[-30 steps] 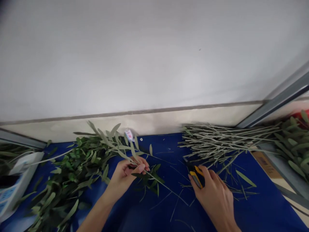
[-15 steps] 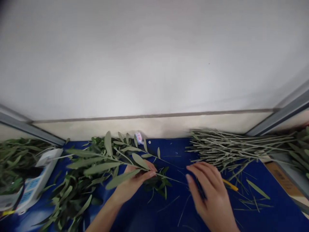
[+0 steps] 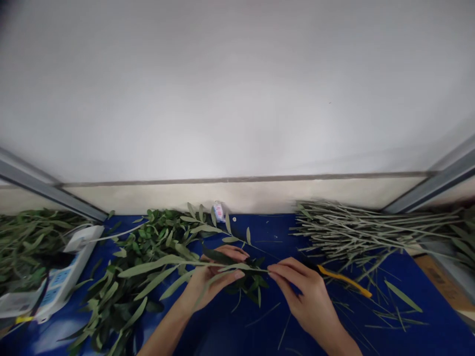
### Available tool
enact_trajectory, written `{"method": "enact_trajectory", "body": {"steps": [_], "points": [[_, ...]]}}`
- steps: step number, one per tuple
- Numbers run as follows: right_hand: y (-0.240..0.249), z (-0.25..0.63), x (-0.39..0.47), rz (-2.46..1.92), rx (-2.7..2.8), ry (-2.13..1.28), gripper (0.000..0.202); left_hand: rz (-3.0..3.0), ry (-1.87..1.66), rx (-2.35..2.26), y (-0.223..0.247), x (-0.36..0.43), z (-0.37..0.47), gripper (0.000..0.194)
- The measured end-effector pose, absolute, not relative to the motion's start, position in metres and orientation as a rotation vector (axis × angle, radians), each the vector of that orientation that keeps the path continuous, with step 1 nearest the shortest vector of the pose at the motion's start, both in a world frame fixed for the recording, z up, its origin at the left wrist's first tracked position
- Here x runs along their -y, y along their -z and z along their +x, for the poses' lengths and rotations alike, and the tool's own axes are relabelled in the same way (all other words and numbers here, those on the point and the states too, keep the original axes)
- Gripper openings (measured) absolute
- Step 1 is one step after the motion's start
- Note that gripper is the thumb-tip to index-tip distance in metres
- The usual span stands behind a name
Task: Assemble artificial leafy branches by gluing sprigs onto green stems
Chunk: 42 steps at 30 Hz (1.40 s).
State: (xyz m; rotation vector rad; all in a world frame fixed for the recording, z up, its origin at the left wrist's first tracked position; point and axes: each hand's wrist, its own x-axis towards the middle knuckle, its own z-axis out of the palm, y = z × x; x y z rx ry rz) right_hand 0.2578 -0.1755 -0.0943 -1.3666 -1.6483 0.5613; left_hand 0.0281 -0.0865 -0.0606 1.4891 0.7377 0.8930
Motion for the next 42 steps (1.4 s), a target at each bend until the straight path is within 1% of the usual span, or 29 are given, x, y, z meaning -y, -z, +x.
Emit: {"method": "enact_trajectory", "body": {"steps": [2,6,9,13,15,17,19,22,24,26,30,37,42], "points": [[0.097,0.264,0.176,-1.370,1.620,-0.498,0.018,1.462,-0.873,-0.781,0.063,0.088,0.023,0.020],[0.099,0.276,0.175,-1.370,1.589,-0.374,0.021,1.308,-0.886,-0.956,0.067,0.094,0.017,0.014],[0.099,0.280,0.173,-1.355,1.598,-0.289,0.024,1.238,-0.955,-0.998,0.066,0.098,0.019,0.021],[0.097,0.278,0.169,-1.322,1.618,-0.251,0.028,1.212,-0.999,-1.013,0.064,0.100,0.024,0.023],[0.093,0.279,0.168,-1.335,1.622,-0.264,0.025,1.227,-1.023,-1.061,0.064,0.099,0.025,0.020],[0.091,0.285,0.170,-1.440,1.596,-0.283,0.023,1.251,-1.054,-1.137,0.063,0.097,0.025,0.015],[0.091,0.298,0.176,-1.645,1.536,-0.262,0.029,1.261,-1.081,-1.191,0.062,0.095,0.024,0.015],[0.102,0.326,0.195,-1.980,1.500,-0.149,0.033,1.181,-1.118,-1.205,0.059,0.092,0.027,0.020],[0.116,0.343,0.209,-2.107,1.600,-0.092,0.039,1.112,-1.128,-1.229,0.056,0.091,0.031,0.027],[0.132,0.355,0.221,-2.155,1.713,-0.081,0.044,1.080,-1.105,-1.255,0.054,0.092,0.036,0.030],[0.153,0.362,0.229,-2.200,1.782,-0.063,0.043,1.133,-1.078,-1.221,0.049,0.095,0.046,0.028],[0.154,0.356,0.230,-2.320,1.759,-0.083,0.062,1.153,-1.083,-1.173,0.045,0.092,0.051,0.024],[0.153,0.352,0.228,-2.349,1.726,-0.029,0.057,1.133,-1.070,-1.145,0.043,0.095,0.051,0.021]]}}
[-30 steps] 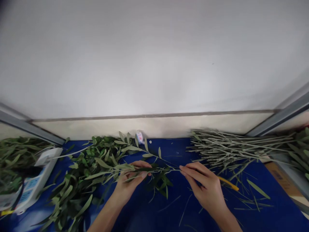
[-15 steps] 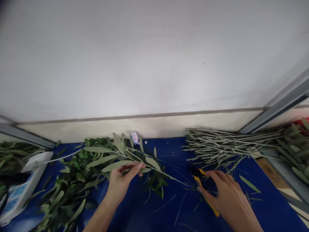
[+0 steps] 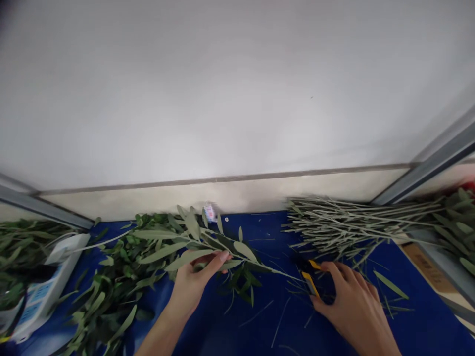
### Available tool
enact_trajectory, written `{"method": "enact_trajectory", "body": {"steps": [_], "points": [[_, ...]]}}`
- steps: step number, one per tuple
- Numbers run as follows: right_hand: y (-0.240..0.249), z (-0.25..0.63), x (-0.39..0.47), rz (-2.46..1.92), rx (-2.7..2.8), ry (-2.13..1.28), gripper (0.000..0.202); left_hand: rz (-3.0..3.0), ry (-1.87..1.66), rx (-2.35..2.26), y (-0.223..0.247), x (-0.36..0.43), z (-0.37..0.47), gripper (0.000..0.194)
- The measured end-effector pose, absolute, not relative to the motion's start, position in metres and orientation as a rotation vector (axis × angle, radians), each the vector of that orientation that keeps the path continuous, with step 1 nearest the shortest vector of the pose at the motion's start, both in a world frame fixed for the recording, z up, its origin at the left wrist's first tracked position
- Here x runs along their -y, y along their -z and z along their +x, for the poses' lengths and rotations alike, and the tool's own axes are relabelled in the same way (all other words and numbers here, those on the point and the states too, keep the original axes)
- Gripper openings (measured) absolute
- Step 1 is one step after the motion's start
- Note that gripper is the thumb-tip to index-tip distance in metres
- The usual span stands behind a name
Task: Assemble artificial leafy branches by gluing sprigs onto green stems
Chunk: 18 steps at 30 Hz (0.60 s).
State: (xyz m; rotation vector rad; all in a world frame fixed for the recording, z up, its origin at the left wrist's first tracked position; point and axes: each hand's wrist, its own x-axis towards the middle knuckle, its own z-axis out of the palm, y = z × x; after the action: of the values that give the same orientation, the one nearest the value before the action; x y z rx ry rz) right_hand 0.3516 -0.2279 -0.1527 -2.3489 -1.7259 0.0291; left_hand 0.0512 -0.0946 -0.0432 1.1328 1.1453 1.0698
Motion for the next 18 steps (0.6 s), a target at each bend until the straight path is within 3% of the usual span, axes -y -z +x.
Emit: {"method": "enact_trajectory", "body": {"steps": [6,11,18], "points": [[0.143,0.347,0.224,-2.323,1.721,0.041,0.046,0.941,-1.118,-1.083,0.053,0.098,0.046,0.027],[0.129,0.354,0.228,-2.275,1.388,-0.083,0.040,0.944,-1.137,-1.072,0.064,0.095,0.041,0.033],[0.124,0.370,0.220,-1.903,0.726,-0.977,0.047,0.992,-1.167,-1.195,0.066,0.093,0.040,0.036]]}}
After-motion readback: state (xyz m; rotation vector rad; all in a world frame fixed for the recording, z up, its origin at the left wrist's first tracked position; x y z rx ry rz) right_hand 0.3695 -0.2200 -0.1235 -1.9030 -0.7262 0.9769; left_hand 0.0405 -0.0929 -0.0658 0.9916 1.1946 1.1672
